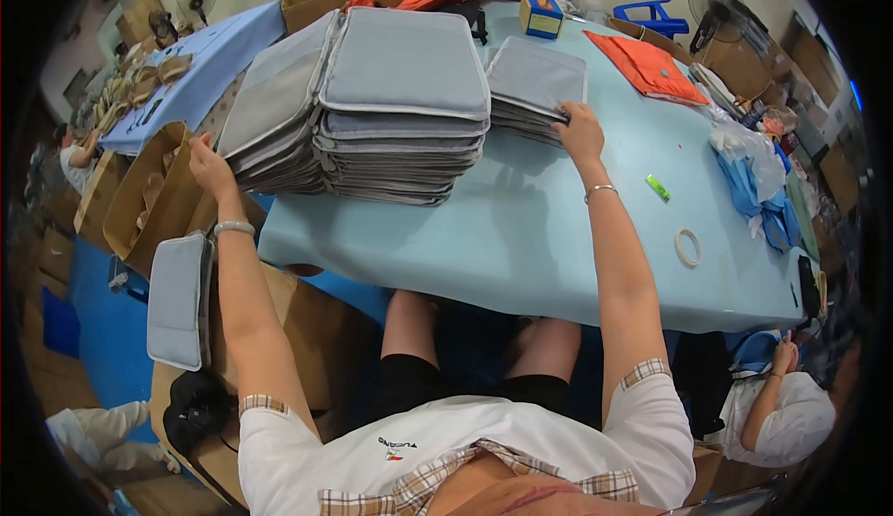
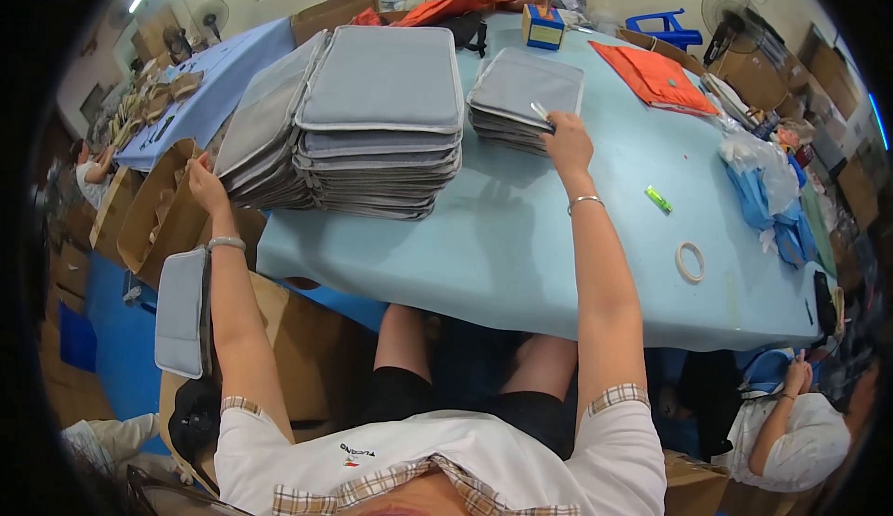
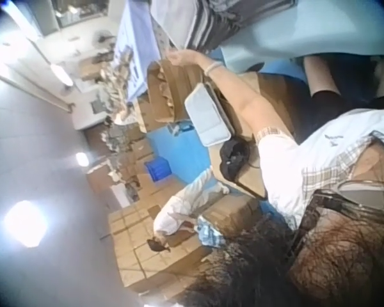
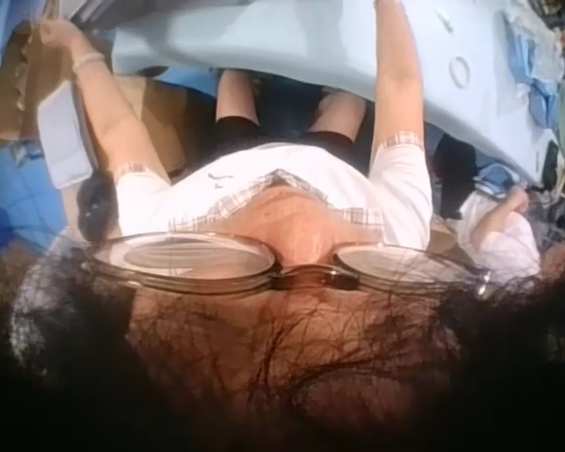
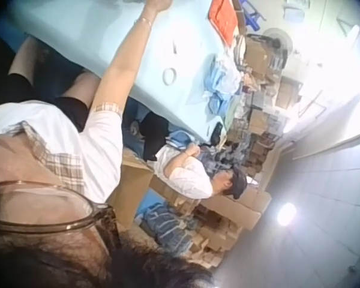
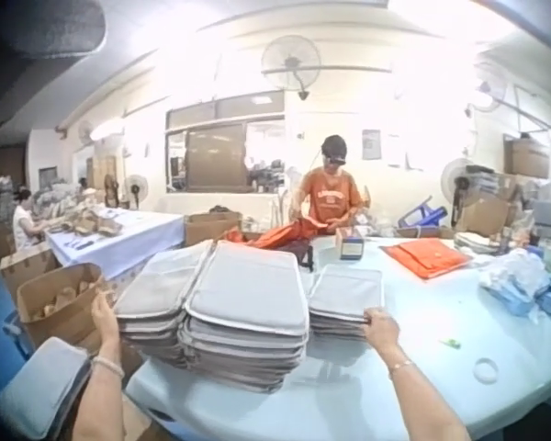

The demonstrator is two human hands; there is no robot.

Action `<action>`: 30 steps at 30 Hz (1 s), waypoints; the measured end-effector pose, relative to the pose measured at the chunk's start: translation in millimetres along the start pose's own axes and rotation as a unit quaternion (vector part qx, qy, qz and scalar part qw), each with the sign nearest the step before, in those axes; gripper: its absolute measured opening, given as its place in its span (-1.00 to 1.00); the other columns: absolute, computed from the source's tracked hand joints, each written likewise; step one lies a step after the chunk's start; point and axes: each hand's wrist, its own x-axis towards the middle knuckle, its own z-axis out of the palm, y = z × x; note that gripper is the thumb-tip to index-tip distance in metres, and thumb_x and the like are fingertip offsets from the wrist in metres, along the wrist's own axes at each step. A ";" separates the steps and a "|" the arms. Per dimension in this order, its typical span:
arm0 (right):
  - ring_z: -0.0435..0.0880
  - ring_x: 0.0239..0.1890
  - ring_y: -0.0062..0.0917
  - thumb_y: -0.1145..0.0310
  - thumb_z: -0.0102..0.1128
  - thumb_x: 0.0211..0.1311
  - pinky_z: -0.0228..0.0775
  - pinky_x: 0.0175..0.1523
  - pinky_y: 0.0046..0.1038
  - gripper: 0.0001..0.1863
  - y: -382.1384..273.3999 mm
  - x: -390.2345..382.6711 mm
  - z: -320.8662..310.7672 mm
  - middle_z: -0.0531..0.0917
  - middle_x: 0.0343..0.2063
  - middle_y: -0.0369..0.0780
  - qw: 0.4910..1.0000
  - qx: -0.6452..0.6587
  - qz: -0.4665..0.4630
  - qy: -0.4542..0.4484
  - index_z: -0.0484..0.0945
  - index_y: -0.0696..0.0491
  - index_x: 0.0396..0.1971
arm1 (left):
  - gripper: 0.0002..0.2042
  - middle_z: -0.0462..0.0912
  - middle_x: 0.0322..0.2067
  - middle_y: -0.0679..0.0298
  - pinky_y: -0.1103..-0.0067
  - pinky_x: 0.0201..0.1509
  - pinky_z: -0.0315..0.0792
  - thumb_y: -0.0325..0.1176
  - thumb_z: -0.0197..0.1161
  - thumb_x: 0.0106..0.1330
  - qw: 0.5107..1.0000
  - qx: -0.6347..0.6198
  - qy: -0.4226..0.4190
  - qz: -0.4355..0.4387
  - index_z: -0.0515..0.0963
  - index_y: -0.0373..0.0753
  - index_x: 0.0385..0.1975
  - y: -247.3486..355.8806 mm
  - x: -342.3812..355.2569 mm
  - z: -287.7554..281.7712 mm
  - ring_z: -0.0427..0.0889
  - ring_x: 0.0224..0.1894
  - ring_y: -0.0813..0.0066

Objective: Trimming excess threads from small gray leather pouches using snips to finish the product.

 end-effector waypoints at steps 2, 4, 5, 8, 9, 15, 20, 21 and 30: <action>0.66 -0.20 -0.25 0.31 0.37 0.04 0.50 -0.16 -0.25 -0.74 -1.3 4.2 6.7 0.66 -0.26 -0.26 1.000 -0.003 0.004 -0.009 0.62 -0.11 -0.21 | -0.53 0.62 -0.15 0.08 0.44 0.13 0.32 -0.06 -0.10 0.49 0.999 0.030 0.018 0.029 0.61 -0.38 -0.19 -0.9 -1.9 -7.5 0.54 -0.03 0.26; 0.66 -0.19 -0.25 0.32 0.35 0.06 0.50 -0.16 -0.24 -0.76 6.2 9.1 13.0 0.65 -0.28 -0.25 1.000 -0.010 0.012 -0.019 0.61 -0.09 -0.22 | -0.57 0.60 -0.12 0.12 0.46 0.14 0.31 -0.10 -0.10 0.50 0.996 -0.005 0.076 0.048 0.58 -0.37 -0.17 29.0 -18.9 -12.0 0.51 -0.01 0.29; 0.65 -0.19 -0.23 0.33 0.33 0.08 0.49 -0.15 -0.24 -0.78 14.2 14.0 15.9 0.64 -0.29 -0.23 1.000 0.002 -0.002 0.000 0.61 -0.07 -0.23 | -0.62 0.58 -0.13 0.20 0.48 0.12 0.32 -0.14 -0.09 0.51 0.994 -0.084 0.065 0.039 0.55 -0.34 -0.13 37.1 -21.2 -15.8 0.51 -0.04 0.36; 0.63 -0.21 -0.18 0.34 0.30 0.12 0.47 -0.15 -0.25 -0.83 29.2 16.9 4.4 0.63 -0.31 -0.18 0.998 0.037 -0.015 0.045 0.60 -0.03 -0.27 | -0.67 0.57 -0.16 0.24 0.52 0.09 0.32 -0.18 -0.07 0.53 0.985 -0.151 0.073 0.027 0.52 -0.32 -0.13 91.1 -50.5 -28.0 0.50 -0.05 0.47; 0.63 -0.23 -0.16 0.35 0.29 0.13 0.46 -0.15 -0.25 -0.86 32.1 17.9 -7.8 0.63 -0.32 -0.15 0.995 0.058 -0.014 0.076 0.60 -0.01 -0.30 | -0.67 0.57 -0.16 0.24 0.52 0.09 0.32 -0.18 -0.07 0.53 0.986 -0.148 0.073 0.028 0.52 -0.32 -0.13 108.6 -61.2 -34.7 0.50 -0.05 0.47; 0.51 -0.44 -0.61 0.49 0.34 0.12 0.36 -0.29 -0.56 -0.89 67.2 -35.9 -123.4 0.61 -0.48 -0.27 0.955 0.214 -0.002 0.203 0.60 0.11 -0.35 | -0.78 0.57 -0.21 0.25 0.56 -0.06 0.39 -0.35 -0.10 0.53 0.972 -0.173 -0.035 0.157 0.48 -0.32 -0.20 176.9 -140.5 -46.2 0.49 -0.24 0.48; 0.35 -0.48 -0.76 0.52 0.23 0.26 0.19 -0.37 -0.67 -0.92 110.8 -152.9 -195.8 0.49 -0.47 -0.38 0.922 0.355 0.100 0.115 0.52 0.12 -0.29 | -0.93 0.57 -0.28 0.17 0.51 -0.11 0.44 -0.54 0.11 0.34 0.896 -0.265 -0.229 0.272 0.49 -0.31 -0.23 211.6 -231.8 -23.8 0.53 -0.23 0.36; 0.38 -0.46 -0.75 0.54 0.21 0.26 0.23 -0.35 -0.67 -0.94 121.6 -176.1 -202.4 0.51 -0.43 -0.36 0.914 0.381 0.100 0.103 0.52 0.13 -0.30 | -0.87 0.57 -0.27 0.15 0.49 -0.10 0.45 -0.56 0.19 0.26 0.886 -0.256 -0.271 0.276 0.50 -0.30 -0.21 215.7 -251.8 -18.3 0.54 -0.22 0.31; 0.55 -0.36 -0.64 0.64 0.19 0.23 0.42 -0.20 -0.60 -0.91 139.7 -282.5 -207.5 0.62 -0.30 -0.28 0.927 0.341 0.154 0.027 0.55 0.24 -0.27 | -0.57 0.52 0.01 0.23 0.29 0.15 0.39 -0.39 0.43 0.06 0.714 -0.189 -0.577 0.349 0.54 -0.14 -0.01 230.2 -366.3 46.0 0.49 0.07 0.18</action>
